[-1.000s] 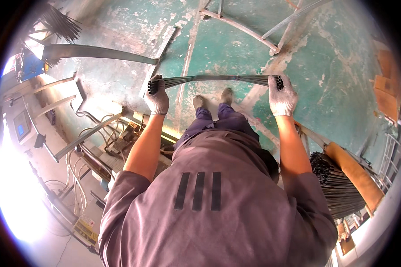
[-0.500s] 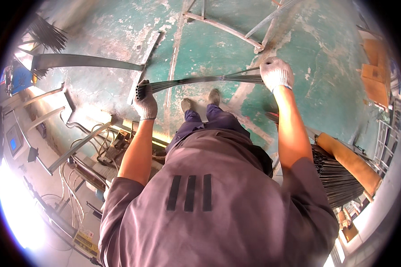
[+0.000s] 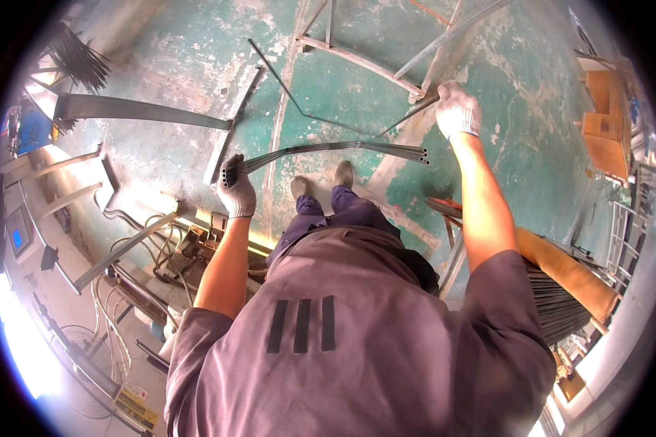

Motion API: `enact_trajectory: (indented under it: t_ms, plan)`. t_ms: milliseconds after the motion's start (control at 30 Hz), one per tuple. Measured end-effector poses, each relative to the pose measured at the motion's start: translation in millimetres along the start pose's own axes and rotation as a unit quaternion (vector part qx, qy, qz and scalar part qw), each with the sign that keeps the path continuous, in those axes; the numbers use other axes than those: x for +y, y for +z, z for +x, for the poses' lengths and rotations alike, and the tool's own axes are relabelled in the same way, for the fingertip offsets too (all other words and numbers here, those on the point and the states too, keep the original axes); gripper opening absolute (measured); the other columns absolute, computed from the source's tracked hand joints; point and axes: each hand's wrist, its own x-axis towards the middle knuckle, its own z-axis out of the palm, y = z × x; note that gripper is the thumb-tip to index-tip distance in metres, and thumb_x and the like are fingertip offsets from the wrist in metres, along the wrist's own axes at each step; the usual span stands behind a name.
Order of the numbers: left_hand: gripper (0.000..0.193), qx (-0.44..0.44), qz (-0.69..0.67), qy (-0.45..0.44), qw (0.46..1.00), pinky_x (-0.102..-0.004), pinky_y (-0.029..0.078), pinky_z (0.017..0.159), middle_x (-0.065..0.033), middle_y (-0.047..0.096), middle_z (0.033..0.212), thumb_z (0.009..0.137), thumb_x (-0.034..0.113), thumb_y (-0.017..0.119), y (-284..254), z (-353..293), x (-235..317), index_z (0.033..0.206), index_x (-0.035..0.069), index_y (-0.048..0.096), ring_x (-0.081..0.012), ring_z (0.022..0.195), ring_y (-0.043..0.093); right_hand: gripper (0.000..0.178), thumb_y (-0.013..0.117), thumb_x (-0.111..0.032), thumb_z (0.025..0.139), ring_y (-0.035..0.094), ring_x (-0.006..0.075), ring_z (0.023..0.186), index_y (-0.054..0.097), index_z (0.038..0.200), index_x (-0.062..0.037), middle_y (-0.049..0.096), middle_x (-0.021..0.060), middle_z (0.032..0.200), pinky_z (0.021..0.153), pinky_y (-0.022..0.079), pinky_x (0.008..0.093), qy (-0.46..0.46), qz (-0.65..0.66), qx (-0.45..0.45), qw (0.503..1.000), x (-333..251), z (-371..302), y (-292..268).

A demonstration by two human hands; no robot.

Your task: The person picks up bundles of metal rods from a rack and places them into a cutting machine. After cutting, the person removes the rods and measures them against a wooden board using a tape measure. The person then returns to the rack to repeat the process with additional bundles.

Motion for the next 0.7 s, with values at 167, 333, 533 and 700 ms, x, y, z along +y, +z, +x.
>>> enact_trajectory:
  t_ms: [167,333,533,700]
  plan:
    - [0.021,0.009,-0.006,0.006,1.0,-0.0349,0.058,0.099,-0.0128,0.078,0.117,0.107,0.01,0.067,1,0,-3,0.124,0.001,0.074,-0.0204,0.109,0.074,0.033,0.04,-0.023,0.111,0.072,0.0356,0.11,0.071,0.115,-0.0123,0.069,0.0106,0.13,0.096,0.058,0.0478,-0.136,-0.072,0.038,0.987,-17,7,0]
    - [0.021,0.006,0.031,0.024,0.999,-0.0361,0.058,0.097,-0.0145,0.079,0.114,0.106,0.013,0.068,-3,-1,-7,0.122,0.001,0.075,-0.023,0.108,0.075,0.029,0.044,-0.021,0.109,0.074,0.0343,0.105,0.071,0.114,-0.0109,0.07,0.0118,0.125,0.091,0.061,0.0469,-0.165,-0.029,0.042,0.985,-91,-6,-20]
    - [0.021,0.007,0.065,0.024,0.998,-0.038,0.058,0.096,-0.0163,0.079,0.113,0.104,0.014,0.069,-8,-9,-5,0.119,0.001,0.076,-0.0272,0.106,0.076,0.032,0.042,-0.028,0.113,0.075,0.0294,0.082,0.063,0.131,-0.0125,0.066,0.0149,0.115,0.061,0.063,0.0443,-0.313,-0.024,-0.052,0.948,-187,-30,1]
    - [0.02,0.001,0.08,0.031,0.996,-0.0385,0.058,0.094,-0.0175,0.079,0.112,0.103,0.013,0.07,-11,-16,-8,0.118,0.001,0.076,-0.0285,0.105,0.077,0.029,0.045,-0.025,0.114,0.066,0.02,0.068,0.064,0.133,-0.0135,0.056,0.0076,0.101,0.047,0.058,0.0364,-0.431,-0.025,-0.126,0.893,-279,-82,11]
